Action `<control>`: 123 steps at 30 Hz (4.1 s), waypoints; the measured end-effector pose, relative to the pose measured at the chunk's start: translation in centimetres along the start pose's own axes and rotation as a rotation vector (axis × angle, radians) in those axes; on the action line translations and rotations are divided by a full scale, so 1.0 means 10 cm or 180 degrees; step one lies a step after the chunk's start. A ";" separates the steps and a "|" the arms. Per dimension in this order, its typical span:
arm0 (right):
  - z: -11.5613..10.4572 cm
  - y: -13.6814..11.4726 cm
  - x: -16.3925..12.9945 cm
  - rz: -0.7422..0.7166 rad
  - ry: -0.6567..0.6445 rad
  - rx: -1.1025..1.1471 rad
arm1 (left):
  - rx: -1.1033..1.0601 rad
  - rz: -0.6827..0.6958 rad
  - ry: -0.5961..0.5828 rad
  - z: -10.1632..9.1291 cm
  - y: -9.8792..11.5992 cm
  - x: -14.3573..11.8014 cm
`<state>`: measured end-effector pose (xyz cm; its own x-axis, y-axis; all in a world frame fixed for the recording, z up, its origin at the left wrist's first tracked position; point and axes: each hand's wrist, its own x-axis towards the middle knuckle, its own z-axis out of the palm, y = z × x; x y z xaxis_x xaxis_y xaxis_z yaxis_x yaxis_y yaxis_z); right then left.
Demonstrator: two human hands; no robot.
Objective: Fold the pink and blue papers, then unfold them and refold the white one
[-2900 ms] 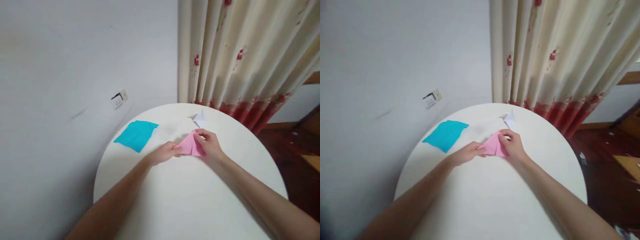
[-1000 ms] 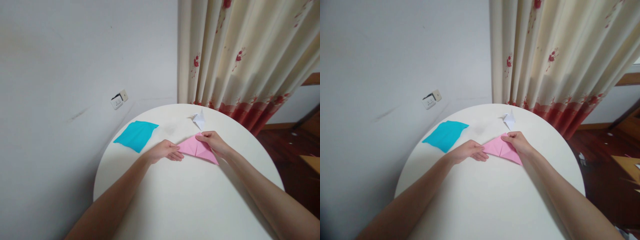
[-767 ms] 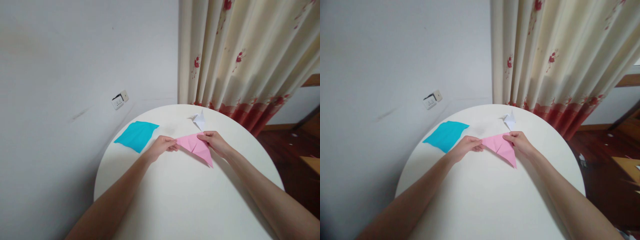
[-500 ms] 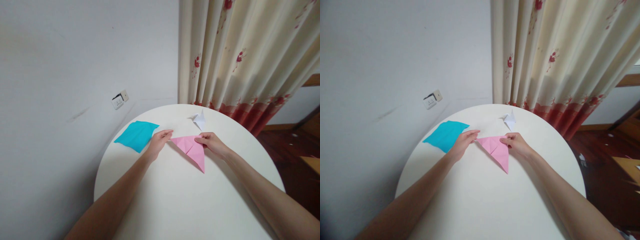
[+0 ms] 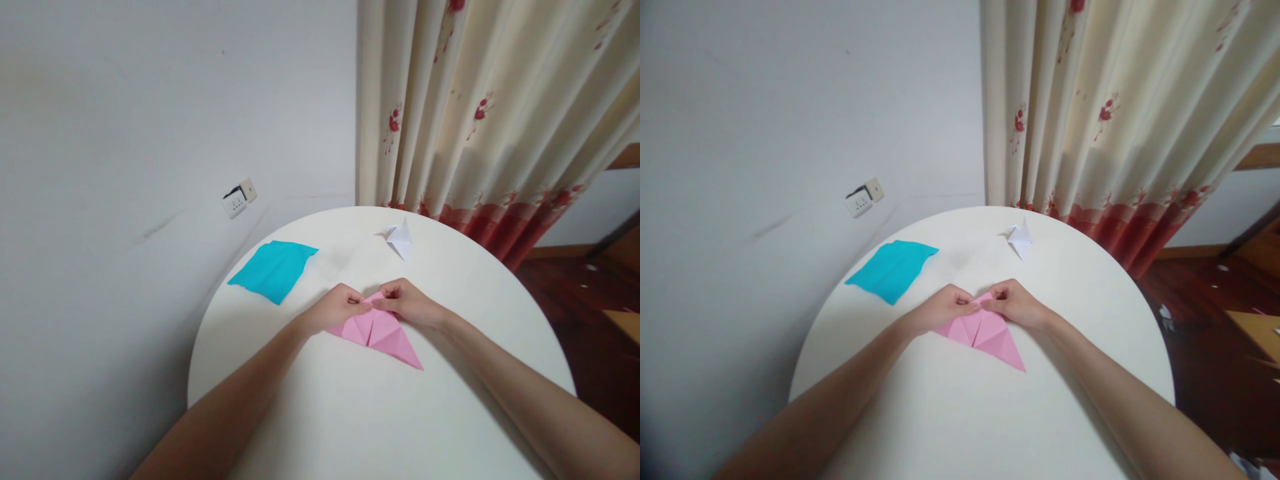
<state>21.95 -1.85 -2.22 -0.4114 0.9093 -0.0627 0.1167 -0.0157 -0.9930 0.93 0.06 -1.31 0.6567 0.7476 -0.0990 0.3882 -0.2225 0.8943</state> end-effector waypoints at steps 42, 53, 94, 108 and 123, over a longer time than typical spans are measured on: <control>0.08 -0.01 0.04 -0.0202 0.0604 0.0313 | -0.0681 -0.0206 0.0258 0.03 0.13 -0.02; 0.04 0.00 0.05 -0.0263 0.0867 0.0428 | -0.0512 -0.0207 0.0354 0.03 0.12 -0.03; -0.52 0.08 0.09 -0.0079 0.2034 0.0590 | -0.0597 -0.0102 0.1954 -0.10 -0.04 0.10; -0.13 -0.07 0.05 -0.0118 0.1066 0.0385 | -0.0328 0.0166 0.1328 -0.09 0.05 0.09; 0.01 0.06 0.12 -0.0123 0.0933 0.0358 | -0.0881 -0.0314 0.0885 0.05 0.05 0.02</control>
<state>21.48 -0.85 -2.86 -0.1334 0.9910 -0.0095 -0.0014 -0.0098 -1.0000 1.65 -0.22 -1.09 0.4103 0.9062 -0.1024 0.2270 0.0073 0.9739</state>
